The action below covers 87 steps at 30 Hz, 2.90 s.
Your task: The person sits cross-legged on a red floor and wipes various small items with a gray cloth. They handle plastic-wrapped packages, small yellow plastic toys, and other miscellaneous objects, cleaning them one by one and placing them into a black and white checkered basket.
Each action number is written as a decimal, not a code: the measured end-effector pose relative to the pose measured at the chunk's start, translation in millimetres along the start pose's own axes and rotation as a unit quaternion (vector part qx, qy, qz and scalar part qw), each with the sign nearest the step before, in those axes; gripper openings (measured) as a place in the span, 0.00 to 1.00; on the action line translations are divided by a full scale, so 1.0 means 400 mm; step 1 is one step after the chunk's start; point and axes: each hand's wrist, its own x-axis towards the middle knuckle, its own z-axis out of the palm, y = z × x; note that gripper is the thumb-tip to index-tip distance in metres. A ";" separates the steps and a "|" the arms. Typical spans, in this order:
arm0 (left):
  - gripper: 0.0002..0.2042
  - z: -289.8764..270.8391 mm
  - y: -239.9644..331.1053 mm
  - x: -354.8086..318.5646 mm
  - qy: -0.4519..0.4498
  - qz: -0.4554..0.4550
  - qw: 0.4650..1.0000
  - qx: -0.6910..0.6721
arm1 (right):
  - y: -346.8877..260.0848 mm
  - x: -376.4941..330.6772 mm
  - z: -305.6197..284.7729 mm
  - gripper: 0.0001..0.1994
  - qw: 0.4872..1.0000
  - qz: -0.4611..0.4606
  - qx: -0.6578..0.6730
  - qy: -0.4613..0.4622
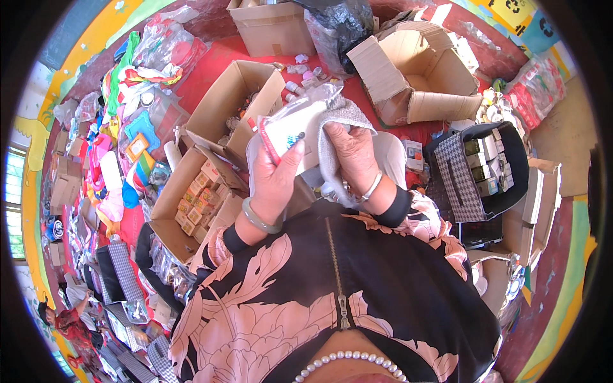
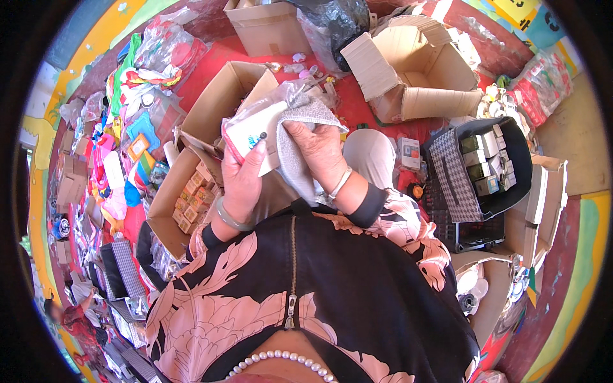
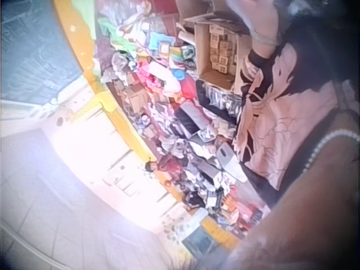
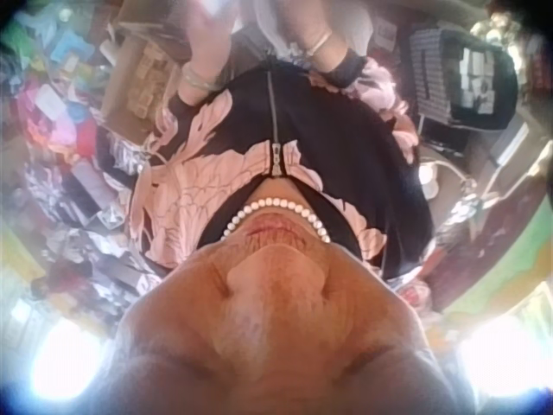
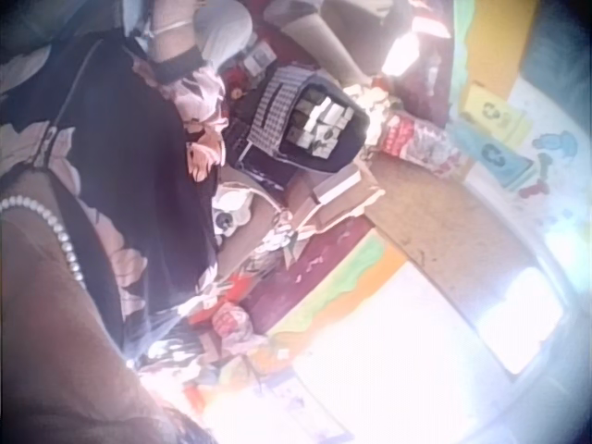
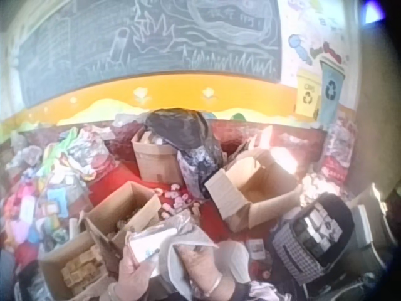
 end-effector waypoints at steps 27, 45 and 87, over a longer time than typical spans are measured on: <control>0.16 0.029 -0.021 -0.022 0.020 -0.026 0.999 -0.043 | -0.035 0.045 -0.092 0.07 0.949 -0.123 -0.251 0.147; 0.20 -0.031 0.055 0.035 -0.211 -0.120 0.919 0.310 | -0.100 0.036 -0.067 0.30 0.956 -0.115 -0.191 -0.192; 0.23 -0.068 0.030 0.055 -0.297 -0.137 0.917 0.229 | -0.162 0.057 -0.132 0.13 0.991 0.115 0.051 -0.035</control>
